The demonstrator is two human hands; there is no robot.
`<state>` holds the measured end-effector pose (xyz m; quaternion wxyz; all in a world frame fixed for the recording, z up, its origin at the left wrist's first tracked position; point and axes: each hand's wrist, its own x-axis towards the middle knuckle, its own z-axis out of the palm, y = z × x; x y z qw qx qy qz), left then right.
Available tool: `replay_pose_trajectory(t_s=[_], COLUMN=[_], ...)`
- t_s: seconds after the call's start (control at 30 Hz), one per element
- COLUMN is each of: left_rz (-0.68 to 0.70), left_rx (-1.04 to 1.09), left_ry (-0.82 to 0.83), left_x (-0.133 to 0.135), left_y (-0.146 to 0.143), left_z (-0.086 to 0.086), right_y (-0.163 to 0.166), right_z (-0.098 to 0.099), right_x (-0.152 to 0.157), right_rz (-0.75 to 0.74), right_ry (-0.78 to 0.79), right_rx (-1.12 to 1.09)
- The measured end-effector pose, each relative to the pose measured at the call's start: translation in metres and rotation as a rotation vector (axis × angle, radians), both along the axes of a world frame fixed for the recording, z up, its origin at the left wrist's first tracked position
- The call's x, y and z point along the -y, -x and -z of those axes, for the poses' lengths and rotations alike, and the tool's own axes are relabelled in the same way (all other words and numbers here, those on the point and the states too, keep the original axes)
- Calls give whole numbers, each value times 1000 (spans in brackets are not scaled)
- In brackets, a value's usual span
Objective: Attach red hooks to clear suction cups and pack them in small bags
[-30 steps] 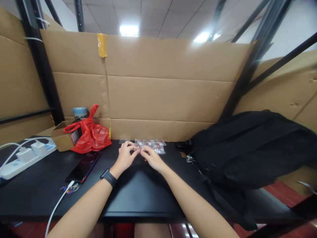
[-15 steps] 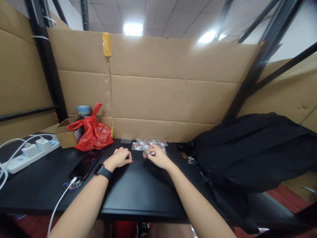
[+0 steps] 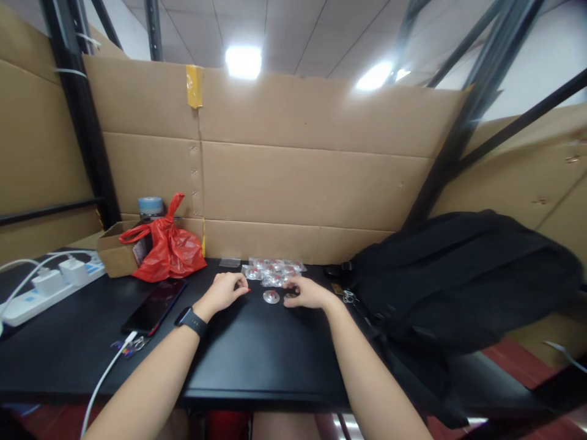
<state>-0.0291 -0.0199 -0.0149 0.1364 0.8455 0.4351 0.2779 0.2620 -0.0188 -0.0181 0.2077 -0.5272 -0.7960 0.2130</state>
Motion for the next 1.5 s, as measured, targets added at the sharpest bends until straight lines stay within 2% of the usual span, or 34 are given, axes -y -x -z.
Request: replay_pose_trajectory(t_s=[0.1, 0.3, 0.57, 0.7, 0.83, 0.9, 1.07, 1.17, 1.33, 1.5], left_rz=[-1, -21, -9, -57, -64, -70, -81, -115, -153, -151], left_rx=[37, 52, 85, 48, 29, 20, 4, 22, 28, 31], left_ry=[-6, -19, -13, -27, -39, -44, -46, -52, -76, -55], left_x=[2, 2, 0, 2, 3, 3, 1, 1, 2, 1], left_y=[-2, -1, -3, -5, -7, -7, -7, -8, -9, -10], left_z=[-2, -4, 0, 0, 0, 0, 3, 5, 7, 8], right_y=[-8, 0, -7, -16, -15, -11, 1, 4, 2, 0], right_z=[1, 4, -6, -14, -13, -11, -8, -7, -3, -2], right_x=[-2, -4, 6, 16, 21, 20, 13, 12, 13, 13], right_rz=[-2, 19, 30, -2, 64, 81, 2, -20, 165, 148], right_ry=[66, 164, 140, 277, 449, 410, 64, 86, 203, 181], right_rx=[28, 9, 73, 132, 132, 100, 98, 120, 124, 158])
